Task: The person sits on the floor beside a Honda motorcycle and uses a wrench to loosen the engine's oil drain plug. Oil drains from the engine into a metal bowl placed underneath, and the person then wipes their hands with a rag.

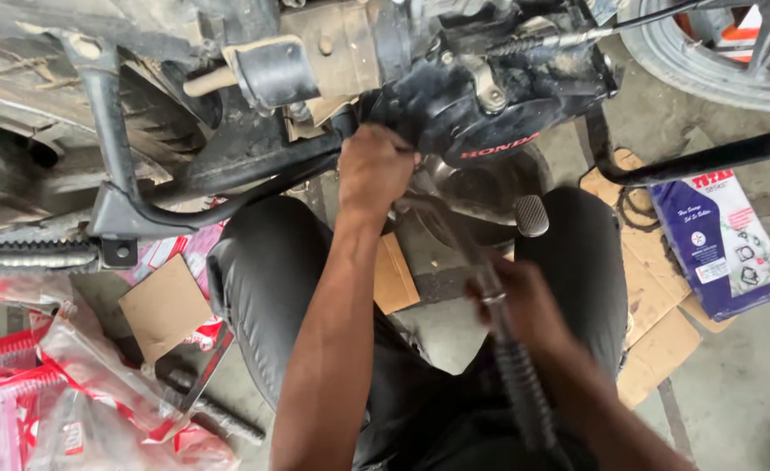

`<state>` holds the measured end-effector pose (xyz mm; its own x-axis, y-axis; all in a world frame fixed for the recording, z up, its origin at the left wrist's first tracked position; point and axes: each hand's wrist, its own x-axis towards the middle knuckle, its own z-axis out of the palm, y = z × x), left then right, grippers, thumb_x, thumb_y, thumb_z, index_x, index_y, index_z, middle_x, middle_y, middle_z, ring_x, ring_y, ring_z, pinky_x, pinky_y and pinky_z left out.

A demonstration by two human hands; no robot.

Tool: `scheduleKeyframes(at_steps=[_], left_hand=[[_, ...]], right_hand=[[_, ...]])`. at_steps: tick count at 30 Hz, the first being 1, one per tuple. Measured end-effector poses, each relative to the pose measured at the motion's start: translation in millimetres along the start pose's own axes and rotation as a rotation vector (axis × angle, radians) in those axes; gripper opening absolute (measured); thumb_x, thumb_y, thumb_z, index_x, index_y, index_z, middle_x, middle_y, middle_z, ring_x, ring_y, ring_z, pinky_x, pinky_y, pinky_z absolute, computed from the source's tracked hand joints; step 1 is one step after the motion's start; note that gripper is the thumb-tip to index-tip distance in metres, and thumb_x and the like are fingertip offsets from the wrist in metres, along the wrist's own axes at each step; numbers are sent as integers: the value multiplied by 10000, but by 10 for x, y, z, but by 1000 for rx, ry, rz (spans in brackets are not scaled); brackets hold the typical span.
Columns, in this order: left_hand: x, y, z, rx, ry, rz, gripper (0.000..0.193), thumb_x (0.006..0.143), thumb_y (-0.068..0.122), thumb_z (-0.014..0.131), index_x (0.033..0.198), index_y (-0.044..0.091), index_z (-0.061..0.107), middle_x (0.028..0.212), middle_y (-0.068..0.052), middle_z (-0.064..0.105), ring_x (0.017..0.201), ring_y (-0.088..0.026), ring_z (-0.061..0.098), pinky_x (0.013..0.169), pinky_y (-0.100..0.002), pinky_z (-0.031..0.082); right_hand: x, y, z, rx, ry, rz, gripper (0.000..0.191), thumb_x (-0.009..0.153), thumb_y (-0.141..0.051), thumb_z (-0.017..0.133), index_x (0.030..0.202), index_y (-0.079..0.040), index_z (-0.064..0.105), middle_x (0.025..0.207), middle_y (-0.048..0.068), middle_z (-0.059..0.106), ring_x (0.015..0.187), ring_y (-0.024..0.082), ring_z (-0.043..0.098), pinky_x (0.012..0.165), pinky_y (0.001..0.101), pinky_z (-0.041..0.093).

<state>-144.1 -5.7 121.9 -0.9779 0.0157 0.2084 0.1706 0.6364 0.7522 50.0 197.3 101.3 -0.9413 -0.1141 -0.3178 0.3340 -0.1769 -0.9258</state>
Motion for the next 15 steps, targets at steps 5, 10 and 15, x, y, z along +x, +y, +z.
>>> scheduleKeyframes(at_steps=[5, 10, 15], left_hand=[[-31, 171, -86, -19, -135, -247, 164, 758, 164, 744, 883, 68, 791, 934, -201, 762, 916, -371, 748, 868, -425, 586], [-70, 262, -155, 58, -95, -265, 188, 747, 90, 664, 890, 5, 753, 947, -293, 719, 947, -452, 706, 882, -481, 574], [-5, 248, -120, 44, -162, -288, 204, 735, 101, 683, 909, 26, 759, 976, -274, 728, 972, -429, 716, 885, -457, 585]], right_hand=[[194, -976, -383, -131, 81, 45, 358, 882, -128, 645, 1198, 32, 697, 720, 129, 660, 468, 160, 529, 398, 290, 414], [418, -896, -743, -237, 327, -211, 229, 957, -73, 577, 1145, 24, 665, 824, 116, 716, 574, 130, 608, 508, 272, 477], [211, -205, -420, -1338, 427, -691, 54, 833, 6, 644, 862, 0, 689, 815, 164, 694, 703, 223, 641, 611, 360, 510]])
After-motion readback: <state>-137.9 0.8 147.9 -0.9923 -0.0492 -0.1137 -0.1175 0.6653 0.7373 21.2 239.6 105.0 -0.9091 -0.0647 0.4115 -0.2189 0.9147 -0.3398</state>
